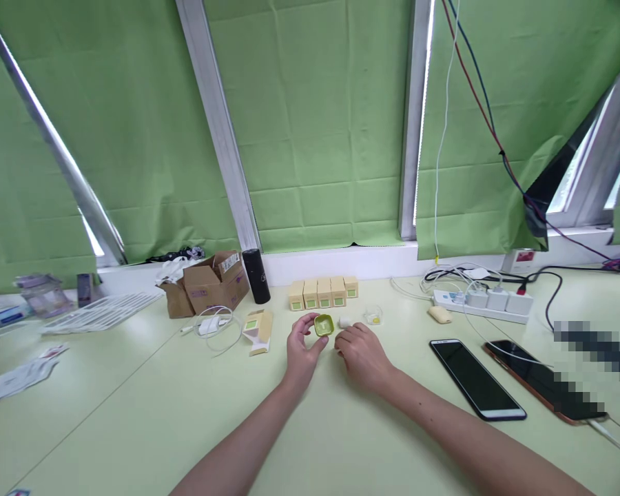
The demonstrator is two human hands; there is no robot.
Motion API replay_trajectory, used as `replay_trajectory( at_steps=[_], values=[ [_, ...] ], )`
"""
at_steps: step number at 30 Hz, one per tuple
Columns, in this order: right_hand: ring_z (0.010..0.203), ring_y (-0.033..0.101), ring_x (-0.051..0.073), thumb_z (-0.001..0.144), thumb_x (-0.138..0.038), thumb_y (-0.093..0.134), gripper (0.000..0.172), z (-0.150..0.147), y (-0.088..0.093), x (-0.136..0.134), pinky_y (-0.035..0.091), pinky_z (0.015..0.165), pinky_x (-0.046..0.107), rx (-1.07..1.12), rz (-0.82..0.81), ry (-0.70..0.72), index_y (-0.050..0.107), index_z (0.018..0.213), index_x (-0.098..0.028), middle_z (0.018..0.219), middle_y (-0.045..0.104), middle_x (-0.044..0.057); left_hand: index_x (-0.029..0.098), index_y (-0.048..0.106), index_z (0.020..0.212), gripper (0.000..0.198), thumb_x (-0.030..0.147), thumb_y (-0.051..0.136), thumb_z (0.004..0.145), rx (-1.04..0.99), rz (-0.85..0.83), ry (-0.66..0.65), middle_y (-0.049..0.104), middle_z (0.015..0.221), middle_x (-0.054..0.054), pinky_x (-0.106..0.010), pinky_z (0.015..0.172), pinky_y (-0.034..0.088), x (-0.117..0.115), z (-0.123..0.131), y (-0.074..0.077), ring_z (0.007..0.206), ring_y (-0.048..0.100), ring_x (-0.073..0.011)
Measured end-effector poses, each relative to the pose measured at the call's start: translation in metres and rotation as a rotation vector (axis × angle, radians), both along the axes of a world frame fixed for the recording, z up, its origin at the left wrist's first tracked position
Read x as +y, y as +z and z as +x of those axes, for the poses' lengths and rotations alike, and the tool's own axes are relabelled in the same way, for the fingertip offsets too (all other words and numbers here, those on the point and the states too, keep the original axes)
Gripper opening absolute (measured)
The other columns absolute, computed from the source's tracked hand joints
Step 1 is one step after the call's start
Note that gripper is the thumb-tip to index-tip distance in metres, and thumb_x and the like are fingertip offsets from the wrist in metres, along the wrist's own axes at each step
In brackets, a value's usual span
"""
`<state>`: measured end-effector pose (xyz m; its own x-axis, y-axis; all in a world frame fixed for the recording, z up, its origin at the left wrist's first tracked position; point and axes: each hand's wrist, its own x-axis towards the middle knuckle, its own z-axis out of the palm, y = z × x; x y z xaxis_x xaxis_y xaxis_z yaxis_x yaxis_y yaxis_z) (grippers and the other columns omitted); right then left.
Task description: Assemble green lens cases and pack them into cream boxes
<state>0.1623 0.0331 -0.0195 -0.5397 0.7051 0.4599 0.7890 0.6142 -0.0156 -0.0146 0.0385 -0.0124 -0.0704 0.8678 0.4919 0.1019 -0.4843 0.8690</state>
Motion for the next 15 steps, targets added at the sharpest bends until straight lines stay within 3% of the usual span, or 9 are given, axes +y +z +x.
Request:
replay_trajectory(
  at_steps=[5, 10, 15],
  values=[
    [0.077, 0.062, 0.019, 0.073, 0.006, 0.055, 0.029, 0.011, -0.009, -0.024, 0.037, 0.066, 0.029, 0.209, -0.051, 0.011, 0.067, 0.08, -0.02, 0.08, 0.071, 0.003, 0.023, 0.063, 0.118, 0.047, 0.029, 0.077, 0.074, 0.022, 0.025, -0.008, 0.068, 0.127, -0.012, -0.04, 0.096, 0.039, -0.001, 0.002, -0.003, 0.117, 0.064, -0.0302],
    [0.08, 0.064, 0.019, 0.083, -0.002, 0.053, 0.025, 0.014, -0.017, -0.032, 0.046, 0.071, 0.029, 0.521, -0.185, 0.074, 0.066, 0.091, -0.022, 0.088, 0.072, 0.003, 0.023, 0.063, 0.117, 0.045, 0.026, 0.074, 0.074, 0.052, 0.03, -0.017, 0.067, 0.125, -0.011, -0.041, 0.098, 0.039, -0.004, 0.003, -0.001, 0.117, 0.063, -0.0294],
    [0.088, 0.066, 0.021, 0.092, -0.014, 0.048, 0.026, 0.013, -0.009, -0.035, 0.051, 0.079, 0.033, 0.731, -0.262, 0.198, 0.069, 0.101, -0.024, 0.096, 0.072, 0.006, 0.024, 0.065, 0.116, 0.043, 0.022, 0.073, 0.074, 0.079, 0.041, -0.023, 0.066, 0.124, -0.01, -0.042, 0.101, 0.04, -0.009, 0.006, 0.002, 0.117, 0.062, -0.0285]
  ],
)
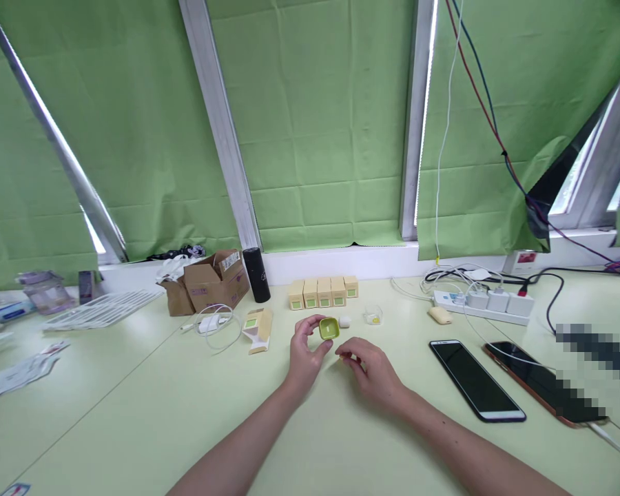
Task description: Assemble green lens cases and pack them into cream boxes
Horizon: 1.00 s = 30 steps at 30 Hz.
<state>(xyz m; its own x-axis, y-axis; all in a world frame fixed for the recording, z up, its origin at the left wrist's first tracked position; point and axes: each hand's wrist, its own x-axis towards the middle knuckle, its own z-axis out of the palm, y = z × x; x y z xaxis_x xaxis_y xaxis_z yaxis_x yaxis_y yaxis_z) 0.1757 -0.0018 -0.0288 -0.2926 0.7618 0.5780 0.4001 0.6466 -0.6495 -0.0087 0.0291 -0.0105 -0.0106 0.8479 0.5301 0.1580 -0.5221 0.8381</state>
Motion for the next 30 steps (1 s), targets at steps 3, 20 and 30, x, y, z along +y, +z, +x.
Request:
replay_trajectory(
  at_steps=[3, 20, 30],
  values=[
    [0.088, 0.066, 0.022, 0.095, -0.025, 0.051, 0.023, -0.001, 0.007, -0.001, 0.052, 0.078, 0.034, 0.173, -0.077, 0.051, 0.073, 0.099, -0.024, 0.097, 0.072, 0.007, 0.024, 0.066, 0.116, 0.043, 0.02, 0.073, 0.073, 0.0, 0.002, 0.01, 0.066, 0.122, -0.01, -0.043, 0.101, 0.041, -0.001, 0.001, 0.0, 0.116, 0.062, -0.0285],
    [0.072, 0.057, 0.017, 0.067, -0.06, 0.086, 0.047, 0.017, 0.015, 0.015, 0.04, 0.052, 0.023, 0.865, -0.602, -0.006, 0.075, 0.083, -0.018, 0.078, 0.065, 0.005, 0.025, 0.068, 0.114, 0.042, 0.015, 0.071, 0.073, 0.057, 0.018, -0.004, 0.061, 0.119, -0.009, -0.045, 0.108, 0.044, -0.003, 0.005, -0.003, 0.119, 0.06, -0.0276],
    [0.061, 0.055, 0.014, 0.069, -0.063, 0.084, 0.049, 0.021, -0.003, 0.027, 0.038, 0.047, 0.022, 0.861, -0.745, -0.092, 0.07, 0.077, -0.017, 0.072, 0.063, 0.003, 0.025, 0.069, 0.115, 0.042, 0.017, 0.074, 0.074, 0.056, 0.006, -0.028, 0.058, 0.12, -0.008, -0.047, 0.111, 0.044, 0.0, 0.004, -0.009, 0.118, 0.06, -0.027]
  ],
)
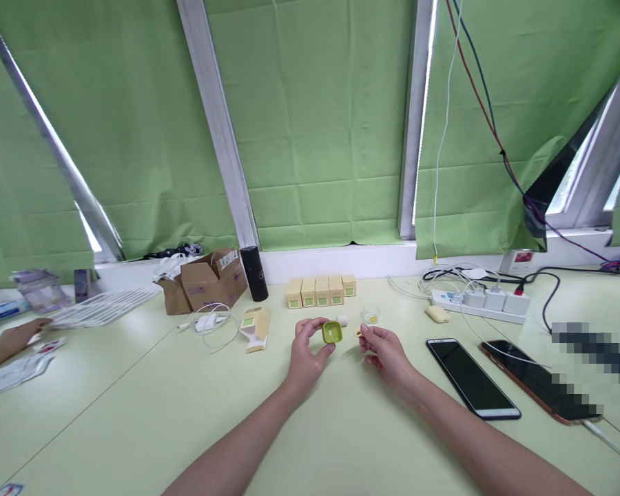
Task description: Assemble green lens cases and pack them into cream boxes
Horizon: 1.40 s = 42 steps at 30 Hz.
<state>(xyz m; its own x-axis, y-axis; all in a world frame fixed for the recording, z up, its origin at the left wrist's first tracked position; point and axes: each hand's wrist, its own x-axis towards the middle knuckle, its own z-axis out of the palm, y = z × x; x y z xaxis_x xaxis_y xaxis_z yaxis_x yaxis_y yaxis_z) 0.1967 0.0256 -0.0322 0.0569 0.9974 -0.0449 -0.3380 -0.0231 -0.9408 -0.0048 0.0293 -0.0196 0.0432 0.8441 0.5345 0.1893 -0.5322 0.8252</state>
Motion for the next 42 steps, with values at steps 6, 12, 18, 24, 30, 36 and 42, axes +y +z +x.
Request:
replay_trajectory(
  at_steps=[6, 12, 18, 24, 30, 36, 42],
  values=[
    [0.059, 0.052, 0.012, 0.068, -0.064, 0.084, 0.05, 0.0, 0.008, -0.004, 0.036, 0.047, 0.022, -0.011, 0.075, -0.011, 0.067, 0.074, -0.018, 0.069, 0.059, 0.0, 0.024, 0.069, 0.114, 0.041, 0.018, 0.075, 0.073, -0.004, -0.001, 0.005, 0.058, 0.119, -0.008, -0.048, 0.11, 0.045, -0.001, 0.001, 0.001, 0.118, 0.061, -0.0276],
    [0.065, 0.061, 0.017, 0.068, -0.06, 0.086, 0.05, -0.003, 0.023, -0.013, 0.047, 0.053, 0.027, 0.014, 0.196, 0.026, 0.072, 0.091, -0.019, 0.074, 0.065, 0.002, 0.025, 0.069, 0.114, 0.041, 0.017, 0.074, 0.074, 0.011, -0.007, 0.013, 0.059, 0.118, -0.009, -0.048, 0.109, 0.046, -0.004, 0.001, 0.004, 0.116, 0.061, -0.0274],
    [0.068, 0.066, 0.019, 0.069, -0.056, 0.086, 0.046, -0.007, 0.022, -0.014, 0.052, 0.056, 0.029, -0.028, 0.291, 0.042, 0.07, 0.095, -0.021, 0.079, 0.069, 0.003, 0.025, 0.069, 0.114, 0.041, 0.015, 0.073, 0.074, 0.036, -0.001, 0.027, 0.059, 0.119, -0.008, -0.046, 0.107, 0.047, -0.006, 0.001, 0.005, 0.118, 0.061, -0.0275],
    [0.066, 0.065, 0.018, 0.072, -0.055, 0.083, 0.042, -0.01, 0.017, -0.014, 0.05, 0.052, 0.028, -0.096, 0.341, 0.025, 0.07, 0.093, -0.021, 0.075, 0.066, 0.002, 0.026, 0.07, 0.114, 0.042, 0.013, 0.073, 0.074, 0.051, -0.001, 0.007, 0.058, 0.117, -0.008, -0.047, 0.108, 0.047, -0.008, 0.002, 0.006, 0.116, 0.062, -0.0276],
    [0.069, 0.064, 0.019, 0.073, -0.052, 0.083, 0.038, -0.012, 0.015, -0.015, 0.052, 0.053, 0.029, -0.106, 0.381, 0.023, 0.071, 0.092, -0.021, 0.074, 0.063, 0.001, 0.027, 0.071, 0.113, 0.044, 0.008, 0.071, 0.073, 0.072, 0.005, -0.003, 0.057, 0.117, -0.008, -0.048, 0.108, 0.048, -0.013, 0.004, 0.009, 0.116, 0.062, -0.0282],
    [0.072, 0.064, 0.019, 0.082, -0.038, 0.076, 0.021, -0.011, 0.009, -0.017, 0.051, 0.057, 0.028, -0.275, 0.425, -0.004, 0.07, 0.095, -0.022, 0.08, 0.066, 0.002, 0.028, 0.071, 0.114, 0.045, 0.007, 0.072, 0.074, 0.104, -0.007, -0.014, 0.053, 0.118, -0.007, -0.047, 0.111, 0.045, -0.015, 0.006, 0.009, 0.118, 0.059, -0.027],
    [0.084, 0.067, 0.021, 0.093, -0.03, 0.062, 0.012, -0.011, 0.009, -0.024, 0.056, 0.07, 0.032, -0.566, 0.652, -0.105, 0.069, 0.097, -0.022, 0.091, 0.072, 0.006, 0.029, 0.07, 0.118, 0.047, 0.006, 0.07, 0.077, 0.189, 0.008, -0.022, 0.051, 0.121, -0.007, -0.047, 0.112, 0.043, -0.02, 0.007, 0.011, 0.122, 0.055, -0.0264]
  ],
)
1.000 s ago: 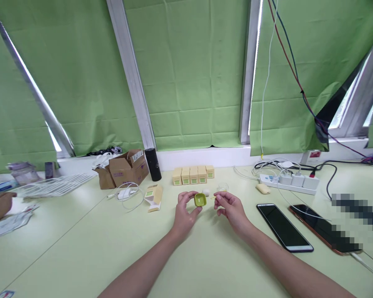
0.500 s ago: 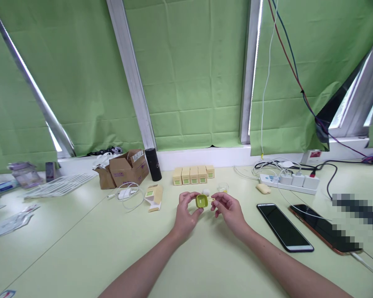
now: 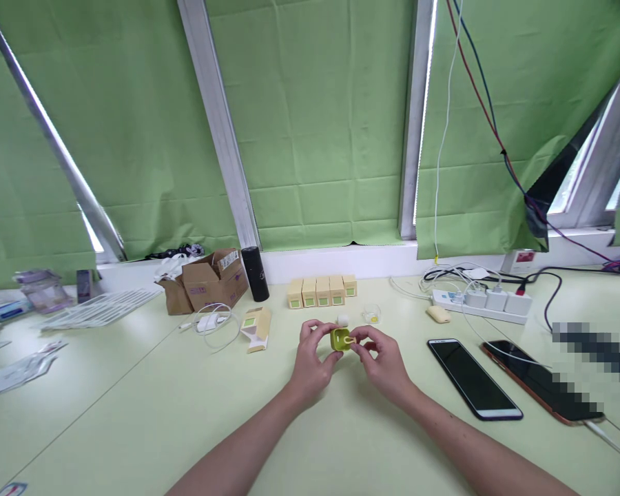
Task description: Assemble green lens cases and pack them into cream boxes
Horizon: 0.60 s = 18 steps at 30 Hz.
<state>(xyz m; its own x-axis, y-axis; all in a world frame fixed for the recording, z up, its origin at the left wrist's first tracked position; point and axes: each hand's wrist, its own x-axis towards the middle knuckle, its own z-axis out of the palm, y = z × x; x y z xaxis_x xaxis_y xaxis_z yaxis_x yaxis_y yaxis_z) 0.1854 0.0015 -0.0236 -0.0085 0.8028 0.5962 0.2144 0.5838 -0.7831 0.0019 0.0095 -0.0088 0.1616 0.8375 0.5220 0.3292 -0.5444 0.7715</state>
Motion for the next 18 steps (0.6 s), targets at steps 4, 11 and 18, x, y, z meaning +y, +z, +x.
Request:
replay_trajectory(
  at_steps=[4, 11, 18],
  values=[
    [0.081, 0.067, 0.019, 0.096, -0.021, 0.056, 0.014, -0.0003, 0.0003, -0.0013, 0.055, 0.067, 0.031, -0.095, 0.161, -0.039, 0.068, 0.103, -0.023, 0.091, 0.072, 0.005, 0.028, 0.068, 0.12, 0.048, 0.005, 0.07, 0.078, 0.043, 0.038, -0.004, 0.051, 0.122, -0.008, -0.048, 0.112, 0.044, -0.0003, -0.001, -0.0023, 0.125, 0.053, -0.0269],
    [0.084, 0.064, 0.022, 0.098, -0.012, 0.051, 0.022, 0.0026, -0.0023, 0.0008, 0.052, 0.068, 0.033, -0.33, 0.412, -0.137, 0.065, 0.11, -0.023, 0.093, 0.071, 0.007, 0.027, 0.068, 0.121, 0.05, 0.004, 0.071, 0.077, 0.093, 0.124, -0.017, 0.053, 0.121, -0.009, -0.048, 0.11, 0.046, 0.0003, -0.0018, -0.0043, 0.125, 0.052, -0.0288],
    [0.079, 0.06, 0.019, 0.097, -0.009, 0.05, 0.02, 0.002, 0.0005, -0.0005, 0.043, 0.064, 0.029, -0.518, 0.525, -0.304, 0.065, 0.105, -0.02, 0.089, 0.067, 0.006, 0.027, 0.066, 0.123, 0.049, 0.006, 0.07, 0.079, 0.129, 0.119, -0.019, 0.051, 0.123, -0.009, -0.047, 0.111, 0.045, -0.0005, -0.0017, -0.0044, 0.128, 0.05, -0.0284]
  ],
)
